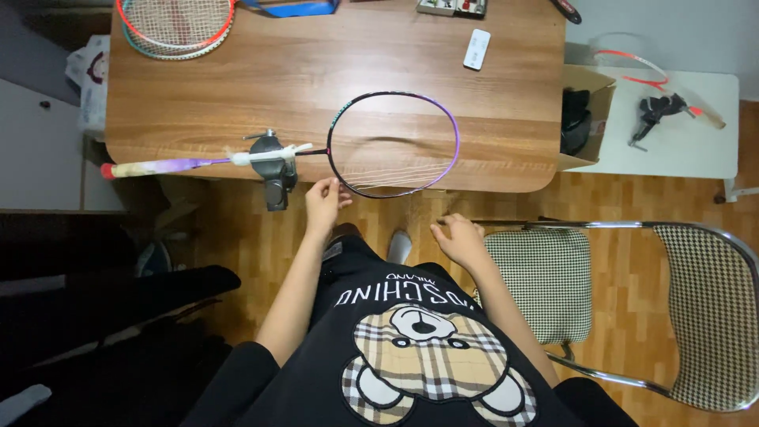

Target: The person manually strings a badminton racket using a clamp tool.

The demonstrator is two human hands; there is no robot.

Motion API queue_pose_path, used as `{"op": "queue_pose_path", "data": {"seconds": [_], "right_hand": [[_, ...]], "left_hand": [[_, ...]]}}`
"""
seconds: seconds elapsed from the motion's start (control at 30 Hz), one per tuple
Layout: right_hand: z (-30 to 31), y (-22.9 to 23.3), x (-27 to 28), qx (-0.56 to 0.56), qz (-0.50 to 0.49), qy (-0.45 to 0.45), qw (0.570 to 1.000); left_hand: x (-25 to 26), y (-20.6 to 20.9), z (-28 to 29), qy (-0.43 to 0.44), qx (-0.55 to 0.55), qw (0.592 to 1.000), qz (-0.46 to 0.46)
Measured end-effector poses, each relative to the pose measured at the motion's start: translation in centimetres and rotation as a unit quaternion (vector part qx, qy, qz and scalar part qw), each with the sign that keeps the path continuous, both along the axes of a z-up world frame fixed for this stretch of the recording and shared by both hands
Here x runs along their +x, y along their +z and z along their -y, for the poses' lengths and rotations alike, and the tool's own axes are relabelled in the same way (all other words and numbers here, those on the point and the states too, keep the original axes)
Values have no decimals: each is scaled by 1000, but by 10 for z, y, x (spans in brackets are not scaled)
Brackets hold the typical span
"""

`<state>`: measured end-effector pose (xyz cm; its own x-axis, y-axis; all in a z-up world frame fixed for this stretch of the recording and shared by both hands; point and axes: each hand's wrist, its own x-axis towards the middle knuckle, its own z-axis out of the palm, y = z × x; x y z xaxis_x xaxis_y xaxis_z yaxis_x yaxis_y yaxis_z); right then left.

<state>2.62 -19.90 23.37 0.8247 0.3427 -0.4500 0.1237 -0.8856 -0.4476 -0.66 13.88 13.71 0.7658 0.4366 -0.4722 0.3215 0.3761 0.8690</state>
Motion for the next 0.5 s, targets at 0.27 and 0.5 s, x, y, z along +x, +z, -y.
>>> {"op": "queue_pose_path", "data": {"seconds": [0.27, 0.5], "right_hand": [[-54, 36, 7, 1, -17, 28, 999], [-151, 91, -4, 240, -114, -4, 964]], "left_hand": [[6, 24, -13, -147, -20, 984, -101], [-4, 3, -51, -182, -82, 956, -217]]}}
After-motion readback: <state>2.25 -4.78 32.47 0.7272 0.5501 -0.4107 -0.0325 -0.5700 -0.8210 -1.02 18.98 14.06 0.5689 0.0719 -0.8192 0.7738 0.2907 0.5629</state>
